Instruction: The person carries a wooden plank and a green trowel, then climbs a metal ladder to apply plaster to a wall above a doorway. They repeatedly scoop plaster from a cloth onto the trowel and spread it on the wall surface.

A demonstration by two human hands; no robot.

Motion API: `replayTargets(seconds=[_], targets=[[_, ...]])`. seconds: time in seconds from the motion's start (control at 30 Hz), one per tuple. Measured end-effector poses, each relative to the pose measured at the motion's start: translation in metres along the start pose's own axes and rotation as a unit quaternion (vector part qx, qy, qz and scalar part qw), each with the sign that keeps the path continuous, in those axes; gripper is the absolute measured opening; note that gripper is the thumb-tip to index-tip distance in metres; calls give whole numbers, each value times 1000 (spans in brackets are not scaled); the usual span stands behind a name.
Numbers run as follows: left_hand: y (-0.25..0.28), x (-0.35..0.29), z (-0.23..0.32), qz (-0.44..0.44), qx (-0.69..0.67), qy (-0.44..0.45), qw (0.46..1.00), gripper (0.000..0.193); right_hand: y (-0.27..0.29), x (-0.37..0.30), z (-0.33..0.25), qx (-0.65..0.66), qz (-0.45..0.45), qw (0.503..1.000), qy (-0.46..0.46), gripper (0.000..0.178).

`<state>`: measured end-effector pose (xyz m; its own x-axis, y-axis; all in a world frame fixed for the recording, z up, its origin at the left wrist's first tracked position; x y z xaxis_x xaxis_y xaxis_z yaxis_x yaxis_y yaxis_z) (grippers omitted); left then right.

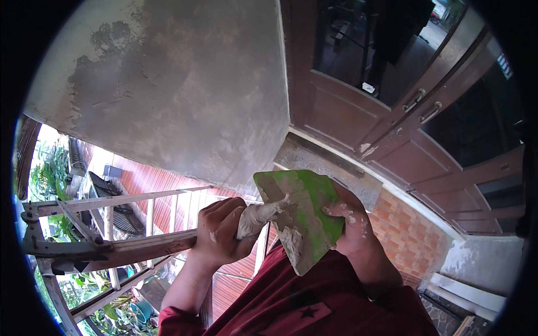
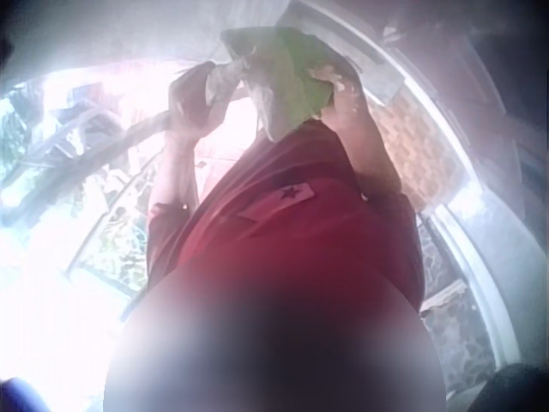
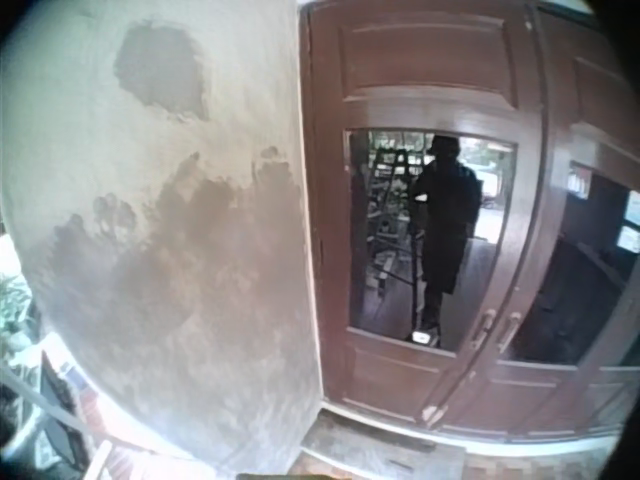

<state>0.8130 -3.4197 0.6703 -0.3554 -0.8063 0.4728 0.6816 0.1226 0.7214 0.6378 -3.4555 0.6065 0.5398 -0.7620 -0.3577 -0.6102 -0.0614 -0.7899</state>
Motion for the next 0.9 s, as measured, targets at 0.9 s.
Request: replayTargets(seconds=[0.9], targets=[[2,-27,-29,173,-414,135,883,60,9,-15,3,32,-101,994,16,64]])
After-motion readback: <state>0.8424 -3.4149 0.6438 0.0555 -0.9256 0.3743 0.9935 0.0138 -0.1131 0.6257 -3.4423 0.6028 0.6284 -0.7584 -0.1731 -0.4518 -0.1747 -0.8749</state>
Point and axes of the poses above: each hand's wrist, its own x-axis towards the middle knuckle, its own y-axis out of the back of the hand, z = x × y, the point moved 6 cm from there along x, towards the middle knuckle, and after that the axes turned 7 degrees about -y, right-handed, at the moved point
